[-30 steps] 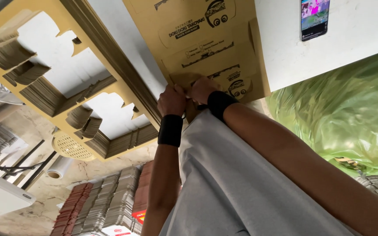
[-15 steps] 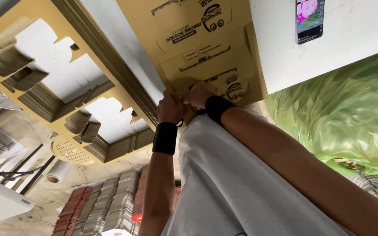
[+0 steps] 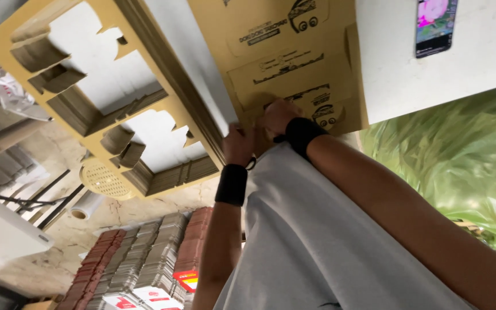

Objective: Folding flat cardboard sheets into box inserts at a packaging station.

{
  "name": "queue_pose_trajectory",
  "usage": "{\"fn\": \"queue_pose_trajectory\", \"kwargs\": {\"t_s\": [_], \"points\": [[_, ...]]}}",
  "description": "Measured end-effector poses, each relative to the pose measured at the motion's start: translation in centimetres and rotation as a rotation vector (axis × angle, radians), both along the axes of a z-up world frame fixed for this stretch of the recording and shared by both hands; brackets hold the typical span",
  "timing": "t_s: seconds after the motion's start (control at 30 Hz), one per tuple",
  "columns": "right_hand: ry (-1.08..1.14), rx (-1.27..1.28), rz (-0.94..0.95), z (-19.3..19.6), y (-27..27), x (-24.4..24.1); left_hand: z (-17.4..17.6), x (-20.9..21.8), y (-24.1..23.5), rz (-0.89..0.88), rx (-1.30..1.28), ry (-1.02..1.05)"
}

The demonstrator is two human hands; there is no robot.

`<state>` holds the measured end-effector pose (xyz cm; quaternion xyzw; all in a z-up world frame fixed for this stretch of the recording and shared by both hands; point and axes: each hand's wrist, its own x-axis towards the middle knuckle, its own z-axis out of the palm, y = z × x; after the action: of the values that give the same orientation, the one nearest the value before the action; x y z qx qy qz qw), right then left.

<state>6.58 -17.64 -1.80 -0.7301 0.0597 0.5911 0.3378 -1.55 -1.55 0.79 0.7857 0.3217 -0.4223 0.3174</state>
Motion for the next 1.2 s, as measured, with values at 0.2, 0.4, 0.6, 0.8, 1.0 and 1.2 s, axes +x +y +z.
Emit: {"fn": "queue_pose_trajectory", "kwargs": {"t_s": [0.2, 0.4, 0.6, 0.8, 1.0, 1.2], "points": [[-0.056, 0.120, 0.169, -1.4, -1.7, -1.9, 4.3, 0.1, -2.0, -0.069, 0.037, 0.083], [-0.159, 0.048, 0.337, 0.8, -1.2, -1.9, 4.4, 0.9, -3.1, -0.099, -0.011, 0.062], [-0.265, 0.049, 0.649, 0.9, -0.8, -1.7, 1.5, -1.3, -3.2, -0.149, 0.012, -0.040], [-0.220, 0.104, 0.682, 1.6, -0.7, -0.8, -3.0, -2.8, -3.4, -0.022, 0.010, -0.081], [-0.045, 0.023, 0.226, 2.7, -1.0, -1.1, -3.6, -2.7, -3.5, 0.543, -0.171, 0.021], [0.001, 0.005, 0.184, 4.7, -0.7, -0.4, -16.3, -8.2, -2.5, -0.360, -0.014, -0.086]]}}
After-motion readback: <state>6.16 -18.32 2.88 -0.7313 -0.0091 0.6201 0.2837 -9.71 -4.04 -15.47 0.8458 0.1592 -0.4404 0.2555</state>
